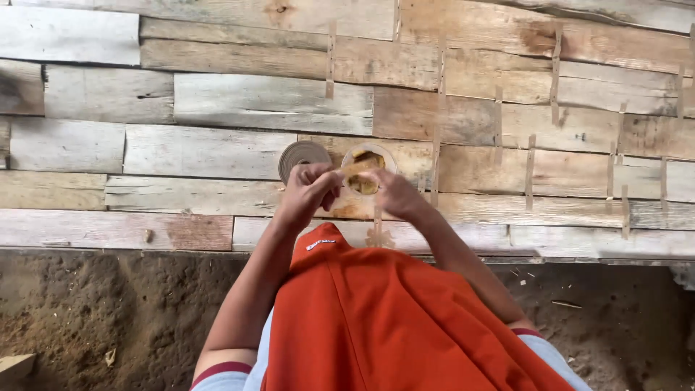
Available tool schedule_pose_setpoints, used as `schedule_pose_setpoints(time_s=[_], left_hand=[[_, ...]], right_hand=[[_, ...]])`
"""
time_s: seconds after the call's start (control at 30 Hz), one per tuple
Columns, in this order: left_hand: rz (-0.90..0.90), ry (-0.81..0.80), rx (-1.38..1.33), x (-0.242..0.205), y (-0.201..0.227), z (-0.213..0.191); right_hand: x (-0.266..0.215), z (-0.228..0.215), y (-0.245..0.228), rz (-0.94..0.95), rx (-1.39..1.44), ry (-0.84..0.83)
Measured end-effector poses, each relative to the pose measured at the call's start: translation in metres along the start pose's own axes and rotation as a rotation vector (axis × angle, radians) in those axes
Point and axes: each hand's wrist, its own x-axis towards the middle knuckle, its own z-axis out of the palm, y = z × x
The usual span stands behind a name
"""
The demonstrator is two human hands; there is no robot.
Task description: Applying glue to thin veneer strips and pressing them onto a wooden board to create a patterned surface.
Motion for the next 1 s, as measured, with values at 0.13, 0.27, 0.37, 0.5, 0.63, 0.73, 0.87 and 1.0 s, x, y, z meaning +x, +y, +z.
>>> schedule_pose_setpoints(time_s=[0.13, 0.27, 0.37, 0.5, 0.63, 0.73, 0.87, 1.0], left_hand=[[-0.041, -0.103, 0.010, 0.012, -0.015, -0.006], [-0.039, -0.310, 0.057, 0.023, -0.013, -0.007], [-0.055, -0.372, 0.072, 0.030, -0.022, -0.010], [-0.093, -0.437, 0.087, 0.037, -0.037, -0.013], [-0.128, -0.451, 0.088, 0.042, -0.045, -0.016], [-0.133, -0.496, 0.064, 0.050, -0.056, -0.016], [-0.096, -0.521, 0.049, 0.057, -0.047, -0.025], [-0.154, -0.444, 0.238, 0.059, -0.026, -0.039]], right_hand=[[0.004, -0.042, -0.016, -0.059, 0.352, 0.533], [-0.004, -0.070, -0.063, -0.071, 0.581, 0.184], [-0.002, -0.071, -0.061, 0.009, 0.627, 0.142], [0.007, -0.070, -0.045, -0.015, 0.285, 0.248], [0.019, -0.083, -0.018, -0.263, -0.042, 0.781], [0.009, -0.090, -0.059, -0.346, 0.152, 0.267], [0.011, -0.079, -0.057, -0.019, 0.256, -0.335], [0.014, -0.071, -0.024, 0.100, 0.431, -0.243]])
